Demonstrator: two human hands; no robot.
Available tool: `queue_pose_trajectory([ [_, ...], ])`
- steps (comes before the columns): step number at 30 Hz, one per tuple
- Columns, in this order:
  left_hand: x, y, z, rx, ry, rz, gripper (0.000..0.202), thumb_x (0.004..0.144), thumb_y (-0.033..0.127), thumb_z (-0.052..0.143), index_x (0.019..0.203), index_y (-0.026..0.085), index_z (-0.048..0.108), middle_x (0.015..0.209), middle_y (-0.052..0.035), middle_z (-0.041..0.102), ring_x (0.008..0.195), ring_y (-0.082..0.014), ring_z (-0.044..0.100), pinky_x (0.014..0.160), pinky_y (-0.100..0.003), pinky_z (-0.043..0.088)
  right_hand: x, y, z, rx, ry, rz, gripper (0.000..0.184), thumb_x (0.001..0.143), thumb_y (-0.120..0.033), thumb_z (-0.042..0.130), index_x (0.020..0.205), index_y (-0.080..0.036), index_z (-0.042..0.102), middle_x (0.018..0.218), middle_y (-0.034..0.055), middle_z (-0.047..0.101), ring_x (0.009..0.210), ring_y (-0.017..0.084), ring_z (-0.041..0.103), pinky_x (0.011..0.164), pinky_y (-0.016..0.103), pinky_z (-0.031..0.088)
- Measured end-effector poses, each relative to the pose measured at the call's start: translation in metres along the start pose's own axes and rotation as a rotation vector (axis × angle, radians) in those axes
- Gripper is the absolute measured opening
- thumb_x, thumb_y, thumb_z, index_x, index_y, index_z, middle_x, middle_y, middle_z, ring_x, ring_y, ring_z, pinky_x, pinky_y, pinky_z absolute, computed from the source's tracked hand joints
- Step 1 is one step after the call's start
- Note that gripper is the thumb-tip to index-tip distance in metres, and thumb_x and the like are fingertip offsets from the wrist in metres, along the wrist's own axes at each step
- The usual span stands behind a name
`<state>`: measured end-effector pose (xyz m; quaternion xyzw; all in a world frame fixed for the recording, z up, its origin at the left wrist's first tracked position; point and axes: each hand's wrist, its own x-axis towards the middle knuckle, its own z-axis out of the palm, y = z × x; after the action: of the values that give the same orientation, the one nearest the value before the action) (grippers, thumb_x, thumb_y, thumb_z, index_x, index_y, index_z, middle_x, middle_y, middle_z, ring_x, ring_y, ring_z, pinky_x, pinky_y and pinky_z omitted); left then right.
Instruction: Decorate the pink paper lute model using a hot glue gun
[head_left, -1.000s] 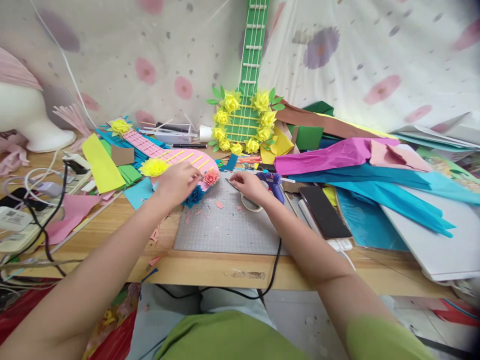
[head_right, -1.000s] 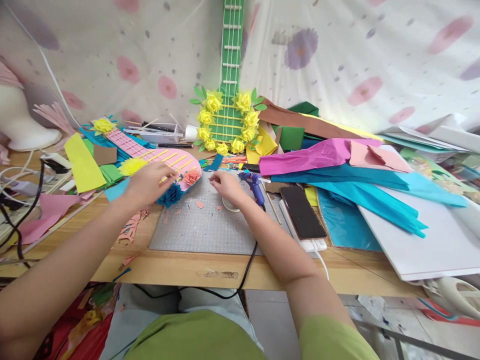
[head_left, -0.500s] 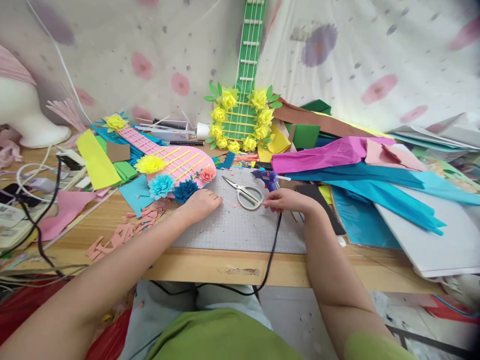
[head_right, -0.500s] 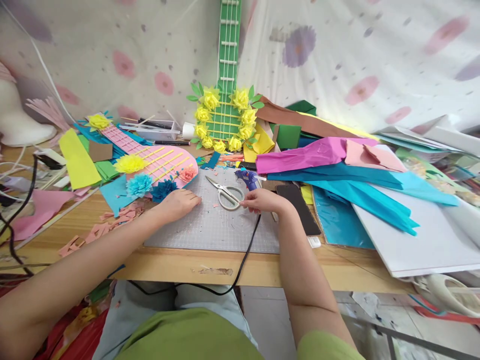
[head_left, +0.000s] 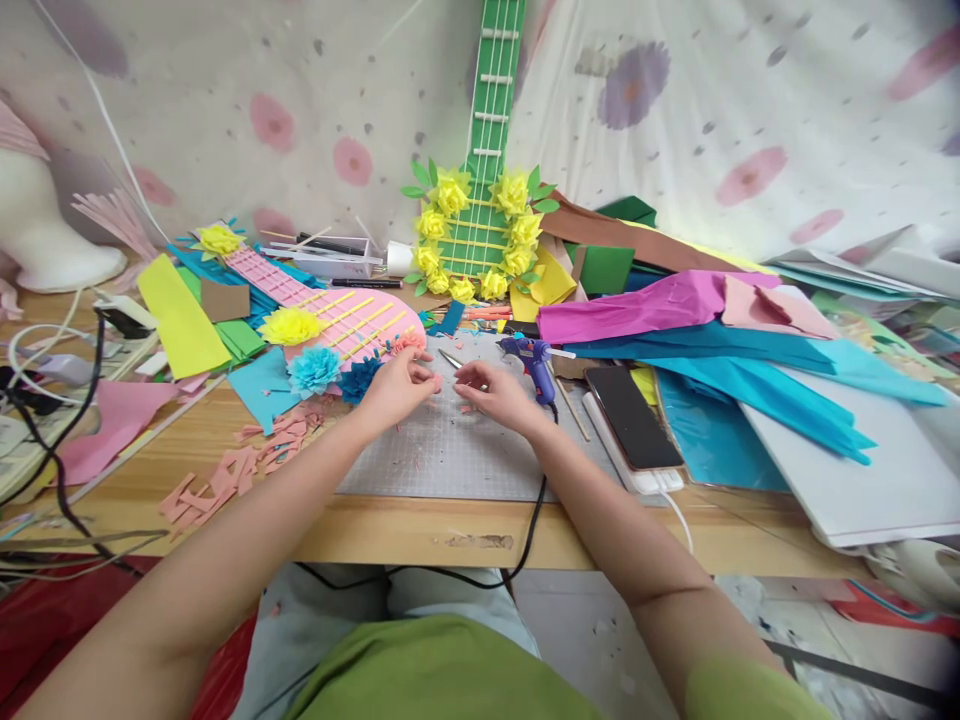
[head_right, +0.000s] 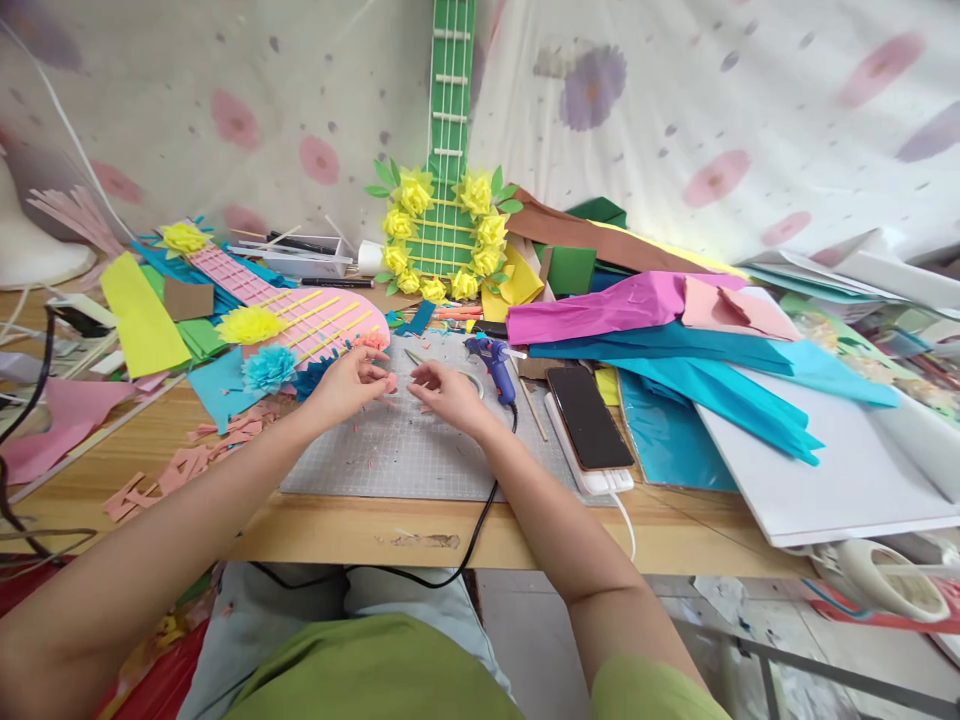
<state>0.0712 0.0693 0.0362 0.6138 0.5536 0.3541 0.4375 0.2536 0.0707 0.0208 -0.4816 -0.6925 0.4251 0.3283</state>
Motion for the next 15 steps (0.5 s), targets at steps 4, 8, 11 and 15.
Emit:
queue_pose_trajectory([
  [4, 0.001, 0.003, -0.004, -0.130, -0.065, -0.081, 0.038, 0.067, 0.017, 0.064, 0.100, 0.018, 0.045, 0.064, 0.0018, 0.066, 0.070, -0.0179, 0.067, 0.064, -0.033, 0.056, 0.013, 0.000, 0.017, 0.225, -0.039, 0.030, 0.031, 0.072, -0.039, 0.063, 0.095, -0.021, 0.056, 0.075, -0.0001, 0.061, 0.066, 0.012, 0.059, 0.050, 0.022, 0.047],
  [8, -0.001, 0.011, -0.010, -0.089, -0.051, -0.113, 0.041, 0.067, 0.012, 0.061, 0.105, 0.015, 0.046, 0.060, 0.0030, 0.065, 0.069, -0.0170, 0.067, 0.065, -0.031, 0.055, 0.025, -0.005, 0.020, 0.320, -0.029, 0.065, 0.026, 0.069, -0.029, 0.067, 0.090, -0.019, 0.055, 0.068, -0.0031, 0.060, 0.061, 0.009, 0.058, 0.054, 0.021, 0.048],
  [11, 0.000, 0.017, -0.018, -0.079, -0.033, -0.121, 0.042, 0.065, 0.013, 0.063, 0.104, 0.015, 0.049, 0.063, 0.0022, 0.067, 0.070, -0.0167, 0.067, 0.063, -0.029, 0.054, 0.030, -0.013, 0.021, 0.392, -0.032, 0.087, 0.022, 0.067, -0.023, 0.067, 0.082, -0.019, 0.053, 0.063, -0.0044, 0.059, 0.056, 0.008, 0.057, 0.055, 0.021, 0.047],
  [15, 0.001, 0.021, -0.030, -0.107, 0.022, -0.141, 0.043, 0.059, 0.020, 0.073, 0.096, 0.015, 0.053, 0.067, -0.0013, 0.069, 0.069, -0.0181, 0.067, 0.060, -0.029, 0.054, 0.033, -0.026, 0.025, 0.457, 0.008, 0.105, 0.023, 0.067, -0.022, 0.068, 0.081, -0.019, 0.051, 0.061, -0.0057, 0.060, 0.053, 0.007, 0.056, 0.053, 0.020, 0.046],
])
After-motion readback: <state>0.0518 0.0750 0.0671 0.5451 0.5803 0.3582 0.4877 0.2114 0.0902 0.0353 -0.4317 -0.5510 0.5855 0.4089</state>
